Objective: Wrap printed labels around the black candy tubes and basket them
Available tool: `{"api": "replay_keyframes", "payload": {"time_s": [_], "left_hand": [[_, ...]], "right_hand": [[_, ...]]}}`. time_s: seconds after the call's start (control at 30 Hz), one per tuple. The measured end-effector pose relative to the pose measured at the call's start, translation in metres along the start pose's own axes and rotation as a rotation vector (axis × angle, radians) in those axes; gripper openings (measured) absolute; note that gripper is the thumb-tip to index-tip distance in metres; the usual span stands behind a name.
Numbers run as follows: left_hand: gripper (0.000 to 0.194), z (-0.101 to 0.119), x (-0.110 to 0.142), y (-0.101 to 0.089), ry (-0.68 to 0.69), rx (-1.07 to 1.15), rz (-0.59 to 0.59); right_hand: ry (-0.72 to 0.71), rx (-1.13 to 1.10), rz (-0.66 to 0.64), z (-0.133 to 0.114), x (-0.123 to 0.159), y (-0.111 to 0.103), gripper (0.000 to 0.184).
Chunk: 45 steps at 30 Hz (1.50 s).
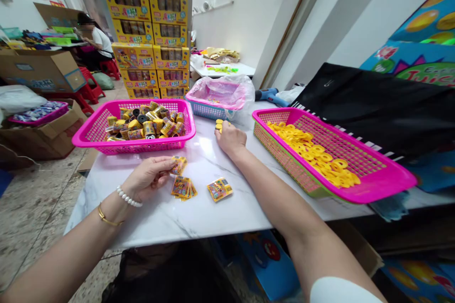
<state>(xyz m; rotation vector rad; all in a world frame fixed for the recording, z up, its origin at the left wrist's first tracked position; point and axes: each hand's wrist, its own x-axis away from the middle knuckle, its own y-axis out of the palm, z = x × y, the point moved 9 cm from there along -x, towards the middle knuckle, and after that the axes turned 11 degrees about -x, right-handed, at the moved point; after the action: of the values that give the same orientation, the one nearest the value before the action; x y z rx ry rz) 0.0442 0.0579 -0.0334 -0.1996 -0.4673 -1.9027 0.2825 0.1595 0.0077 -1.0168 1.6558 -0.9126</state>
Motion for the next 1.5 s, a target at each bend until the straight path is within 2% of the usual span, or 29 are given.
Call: {"api": "replay_keyframes", "payload": {"time_s": [0.07, 0.13, 0.2, 0.27, 0.3, 0.37, 0.47, 0.63, 0.8, 1.03, 1.1, 1.2, 1.3, 1.4, 1.5], "left_hand": [[0.026, 0.002, -0.001, -0.003, -0.003, 0.101, 0.003], [0.024, 0.004, -0.003, -0.006, -0.001, 0.208, 0.012], [0.02, 0.006, -0.004, -0.009, 0.003, 0.29, 0.032], [0.015, 0.007, -0.004, -0.011, 0.005, 0.344, 0.057], [0.013, 0.007, -0.004, -0.011, 0.005, 0.364, 0.07], [0.011, 0.006, -0.005, -0.01, 0.002, 0.388, 0.084], [0.007, 0.005, -0.005, -0.009, -0.006, 0.388, 0.088], [0.005, 0.006, -0.005, -0.008, 0.007, 0.392, 0.08], [0.009, 0.007, -0.006, -0.008, 0.017, 0.431, 0.081], [0.015, 0.002, -0.008, -0.002, -0.011, 0.413, 0.038], [0.015, 0.001, -0.008, -0.002, -0.017, 0.42, 0.04], [0.014, 0.0, -0.007, -0.003, -0.026, 0.418, 0.045], [0.013, 0.001, -0.007, -0.004, -0.026, 0.416, 0.065], [0.011, 0.003, -0.008, -0.006, -0.01, 0.411, 0.078], [0.011, 0.005, -0.008, -0.007, 0.005, 0.415, 0.074]], "right_hand": [[-0.009, -0.178, 0.051, -0.002, 0.008, -0.002, 0.025], [-0.042, -0.566, 0.027, -0.009, 0.02, -0.008, 0.032], [-0.085, -1.092, -0.131, -0.027, 0.034, -0.013, 0.046], [-0.103, -1.523, -0.339, -0.051, 0.052, -0.021, 0.052], [-0.1, -1.656, -0.415, -0.061, 0.06, -0.026, 0.05], [-0.09, -1.772, -0.482, -0.075, 0.073, -0.033, 0.043], [-0.101, -1.738, -0.494, -0.086, 0.083, -0.031, 0.04], [-0.146, -1.584, -0.466, -0.088, 0.085, -0.024, 0.037], [-0.071, -1.573, -0.391, -0.081, 0.084, -0.024, 0.038], [-0.039, -1.618, -0.512, -0.09, 0.092, -0.015, 0.039], [-0.038, -1.602, -0.512, -0.091, 0.093, -0.015, 0.038], [-0.1, -1.499, -0.404, -0.088, 0.093, -0.022, 0.031], [-0.24, -1.352, -0.303, -0.09, 0.096, -0.035, 0.021], [-0.333, -1.286, -0.284, -0.094, 0.1, -0.042, 0.018], [-0.365, -1.318, -0.292, -0.096, 0.102, -0.044, 0.021]]}}
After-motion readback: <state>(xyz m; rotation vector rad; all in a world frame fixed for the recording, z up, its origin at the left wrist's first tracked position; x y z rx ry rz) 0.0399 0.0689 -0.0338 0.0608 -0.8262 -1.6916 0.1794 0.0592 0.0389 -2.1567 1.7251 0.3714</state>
